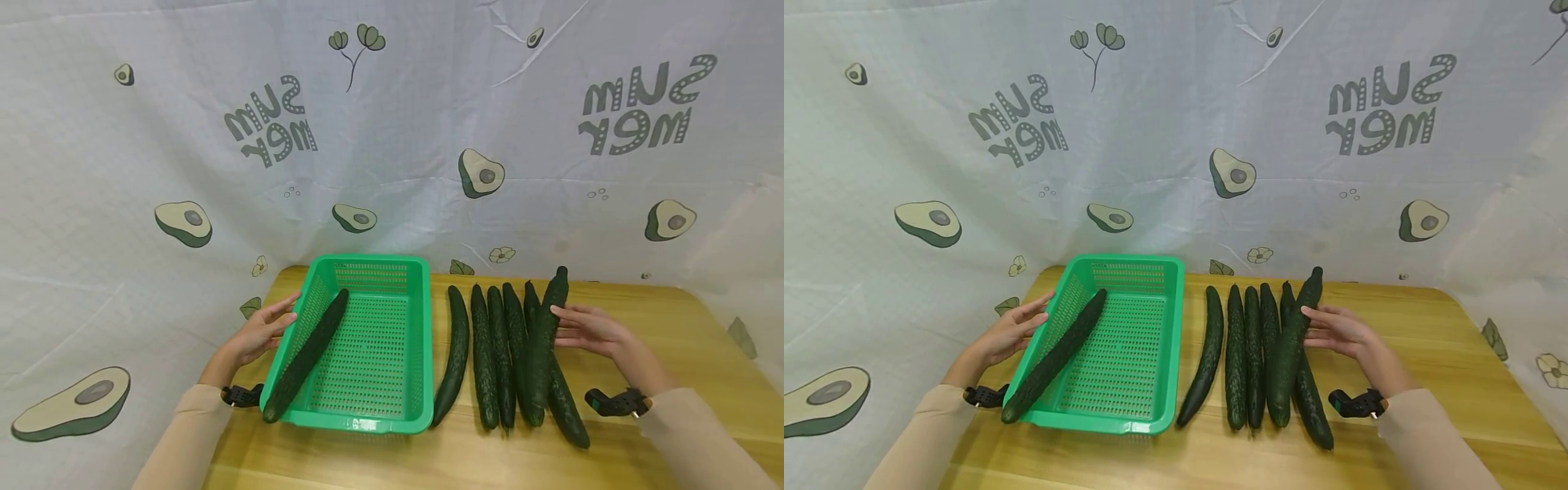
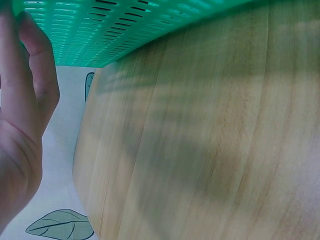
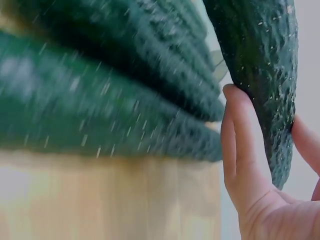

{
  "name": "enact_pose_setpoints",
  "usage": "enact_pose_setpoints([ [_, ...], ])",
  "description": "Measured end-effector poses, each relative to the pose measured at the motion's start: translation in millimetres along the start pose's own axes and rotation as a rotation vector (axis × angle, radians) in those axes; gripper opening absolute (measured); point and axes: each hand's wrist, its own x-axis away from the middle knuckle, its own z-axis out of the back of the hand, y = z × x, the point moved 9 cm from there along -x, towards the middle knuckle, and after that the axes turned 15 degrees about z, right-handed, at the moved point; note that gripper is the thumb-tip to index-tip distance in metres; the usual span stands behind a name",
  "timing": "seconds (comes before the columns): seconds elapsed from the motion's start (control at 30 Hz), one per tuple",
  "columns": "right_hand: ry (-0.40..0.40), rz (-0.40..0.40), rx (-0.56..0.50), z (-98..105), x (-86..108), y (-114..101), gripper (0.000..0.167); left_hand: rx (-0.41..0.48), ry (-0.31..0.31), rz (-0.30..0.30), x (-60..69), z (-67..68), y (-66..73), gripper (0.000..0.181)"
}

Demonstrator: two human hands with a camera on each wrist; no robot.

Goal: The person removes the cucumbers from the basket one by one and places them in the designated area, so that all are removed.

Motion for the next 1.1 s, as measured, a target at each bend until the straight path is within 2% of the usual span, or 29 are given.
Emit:
enact_pose_setpoints([
  [0.27,-0.008,-0.032,0.091,16.8,7.0,5.3,0.091,0.000,0.005,0.001,0.9,0.6,0.6,0.064],
  [0.43,-0.048,-0.039,0.124,25.5,9.2,6.1,0.091,-0.012,0.007,0.001,0.6,-0.1,0.6,0.065],
  [0.7,-0.106,-0.043,0.247,40.8,10.7,6.9,0.085,-0.008,0.010,-0.012,1.0,0.3,1.4,0.065],
  [1.1,-0.175,-0.038,0.337,50.7,6.6,12.3,0.081,0.014,-0.006,-0.020,1.4,-0.6,2.8,0.066],
])
